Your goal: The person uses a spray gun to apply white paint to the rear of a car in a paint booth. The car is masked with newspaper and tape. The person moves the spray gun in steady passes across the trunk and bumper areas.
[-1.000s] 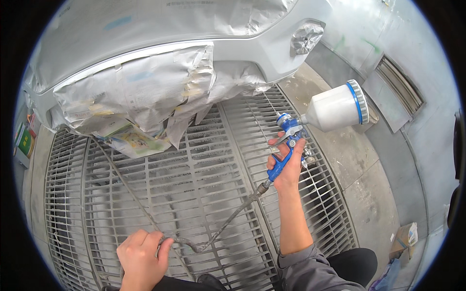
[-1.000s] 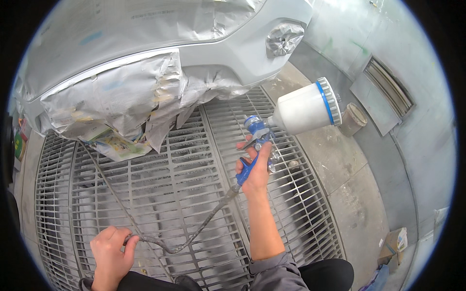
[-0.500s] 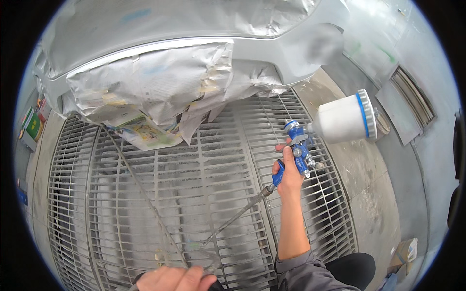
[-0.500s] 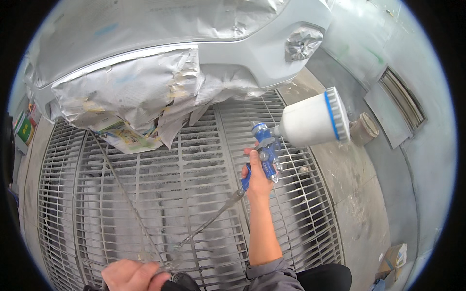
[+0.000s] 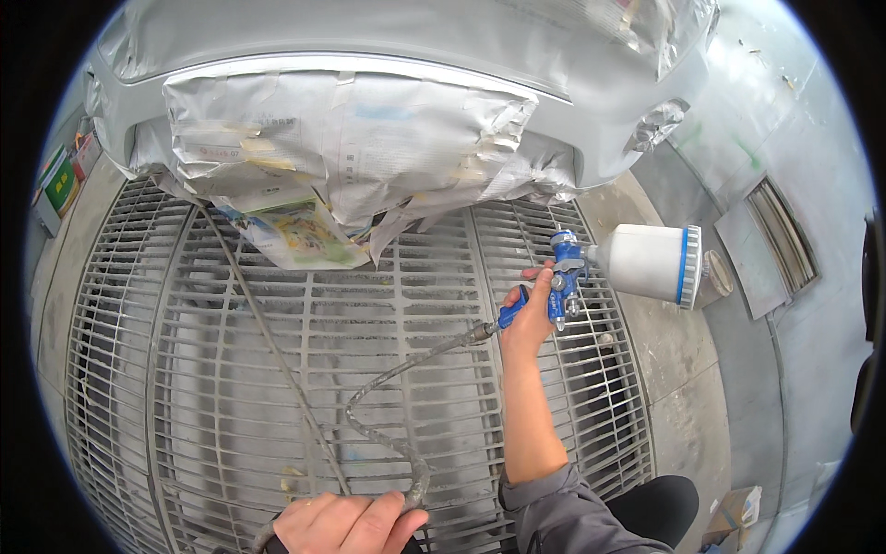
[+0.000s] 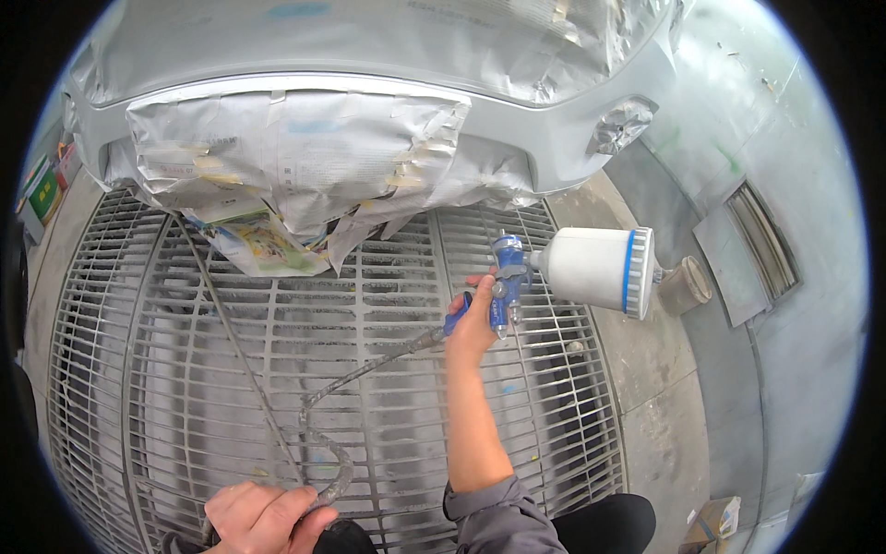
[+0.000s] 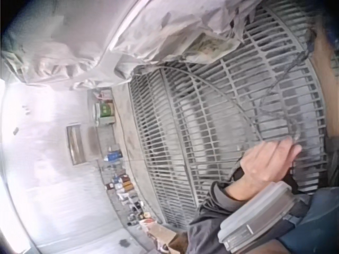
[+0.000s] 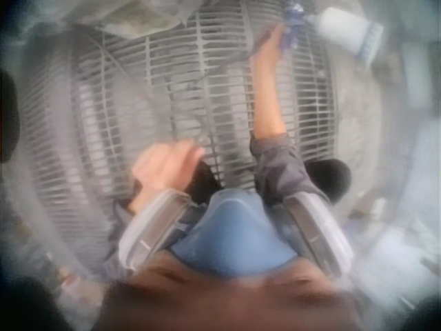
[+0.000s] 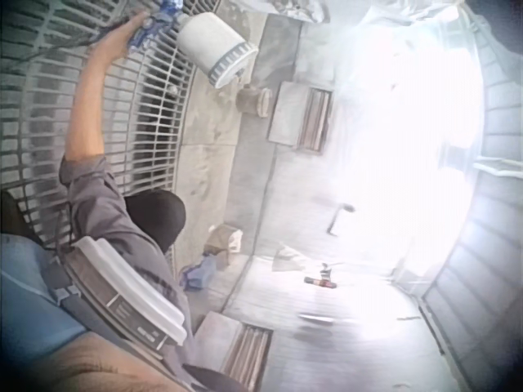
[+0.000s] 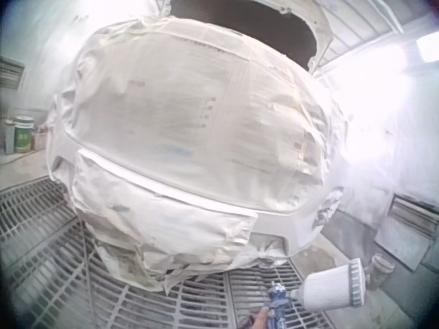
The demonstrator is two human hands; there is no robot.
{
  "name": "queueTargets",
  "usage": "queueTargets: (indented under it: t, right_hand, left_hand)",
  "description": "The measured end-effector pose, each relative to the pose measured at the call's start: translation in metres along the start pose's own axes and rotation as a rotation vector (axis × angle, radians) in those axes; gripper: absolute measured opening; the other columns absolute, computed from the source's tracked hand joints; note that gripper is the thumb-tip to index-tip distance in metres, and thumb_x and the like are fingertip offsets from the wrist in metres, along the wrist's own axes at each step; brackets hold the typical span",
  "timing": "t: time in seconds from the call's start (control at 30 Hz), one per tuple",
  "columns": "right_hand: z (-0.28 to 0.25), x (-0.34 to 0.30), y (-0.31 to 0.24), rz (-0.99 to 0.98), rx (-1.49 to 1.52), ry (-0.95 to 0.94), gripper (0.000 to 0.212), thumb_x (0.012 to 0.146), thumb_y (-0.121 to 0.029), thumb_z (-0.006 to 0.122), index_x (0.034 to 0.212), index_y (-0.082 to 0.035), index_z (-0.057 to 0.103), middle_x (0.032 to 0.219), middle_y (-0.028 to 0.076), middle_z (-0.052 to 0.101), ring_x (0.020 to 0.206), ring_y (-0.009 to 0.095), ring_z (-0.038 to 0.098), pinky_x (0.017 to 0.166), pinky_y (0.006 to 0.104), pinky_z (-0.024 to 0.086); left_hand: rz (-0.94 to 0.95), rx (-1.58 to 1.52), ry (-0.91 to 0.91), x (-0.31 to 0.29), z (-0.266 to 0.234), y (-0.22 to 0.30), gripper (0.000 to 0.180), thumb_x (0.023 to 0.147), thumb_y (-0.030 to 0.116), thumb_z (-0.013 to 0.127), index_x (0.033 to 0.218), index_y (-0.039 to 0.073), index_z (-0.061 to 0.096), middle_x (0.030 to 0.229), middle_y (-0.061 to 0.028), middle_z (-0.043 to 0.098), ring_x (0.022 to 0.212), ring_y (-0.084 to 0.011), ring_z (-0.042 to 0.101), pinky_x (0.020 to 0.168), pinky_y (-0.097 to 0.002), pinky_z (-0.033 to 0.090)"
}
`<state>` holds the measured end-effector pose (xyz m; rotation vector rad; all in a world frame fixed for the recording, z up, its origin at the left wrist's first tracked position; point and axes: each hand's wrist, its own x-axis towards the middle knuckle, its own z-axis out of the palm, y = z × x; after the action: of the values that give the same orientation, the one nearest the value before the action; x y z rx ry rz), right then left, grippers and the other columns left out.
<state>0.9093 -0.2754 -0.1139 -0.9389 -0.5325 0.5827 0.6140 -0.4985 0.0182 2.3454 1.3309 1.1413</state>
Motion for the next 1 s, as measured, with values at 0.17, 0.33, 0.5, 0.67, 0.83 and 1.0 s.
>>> queueTargets:
  t: [0.17, 0.33, 0.5, 0.67, 0.83, 1.0]
  right_hand:
    - [0.004, 0.019, 0.009, -0.023, -0.034, 0.036, 0.026, 0.109, -0.03, 0.064, 0.124, -0.009, 0.061, 0.097, 0.004, 0.063, 0.059, 0.011, 0.055, 0.049, 0.025, 0.044]
    - [-0.009, 0.048, 0.027, 0.036, -0.004, 0.274, 0.022, 0.107, -0.031, 0.066, 0.109, -0.011, 0.057, 0.097, 0.003, 0.062, 0.06, 0.012, 0.054, 0.048, 0.025, 0.043]
    - [-0.009, 0.041, 0.022, 0.022, -0.002, 0.254, 0.022, 0.107, -0.031, 0.066, 0.108, -0.01, 0.058, 0.099, 0.004, 0.063, 0.06, 0.011, 0.054, 0.047, 0.0245, 0.043]
    - [-0.004, 0.016, 0.009, -0.126, -0.162, -0.043, 0.028, 0.11, -0.025, 0.061, 0.131, -0.007, 0.059, 0.098, 0.004, 0.063, 0.061, 0.011, 0.054, 0.05, 0.0281, 0.045]
    - [-0.023, 0.002, -0.014, -0.038, -0.197, -0.239, 0.041, 0.111, -0.023, 0.059, 0.147, -0.007, 0.052, 0.109, 0.004, 0.064, 0.065, 0.008, 0.053, 0.055, 0.0246, 0.045]
    - [-0.043, 0.01, -0.039, 0.043, -0.164, -0.05, 0.035, 0.109, -0.024, 0.062, 0.14, -0.007, 0.058, 0.103, 0.004, 0.066, 0.06, 0.007, 0.053, 0.052, 0.025, 0.044]
  left_hand:
    - [-0.013, -0.037, 0.0, 0.001, -0.003, -0.012, 0.023, 0.083, 0.015, 0.088, 0.101, 0.009, 0.075, 0.079, -0.0094, 0.07, 0.067, -0.0286, 0.067, 0.06, -0.0401, 0.053]
    - [-0.023, -0.069, 0.009, 0.001, -0.003, -0.019, 0.021, 0.083, 0.015, 0.087, 0.099, 0.01, 0.074, 0.079, -0.0097, 0.069, 0.069, -0.0294, 0.067, 0.061, -0.0402, 0.054]
    - [-0.042, -0.097, 0.009, 0.0, 0.001, -0.023, 0.017, 0.086, 0.018, 0.084, 0.097, 0.011, 0.074, 0.078, -0.0082, 0.067, 0.068, -0.0295, 0.066, 0.06, -0.0403, 0.053]
    - [-0.066, -0.051, -0.003, 0.003, 0.014, -0.025, 0.015, 0.087, 0.02, 0.083, 0.097, 0.014, 0.074, 0.078, -0.0074, 0.066, 0.07, -0.0293, 0.065, 0.061, -0.0419, 0.051]
    - [-0.098, 0.091, 0.047, 0.009, 0.034, -0.051, 0.02, 0.074, 0.015, 0.09, 0.082, 0.008, 0.073, 0.067, -0.0049, 0.063, 0.056, -0.0257, 0.061, 0.051, -0.0369, 0.046]
    - [-0.113, 0.262, 0.091, 0.006, 0.03, -0.063, 0.015, 0.078, 0.011, 0.086, 0.082, 0.006, 0.073, 0.066, -0.006, 0.063, 0.056, -0.0233, 0.063, 0.051, -0.0347, 0.046]
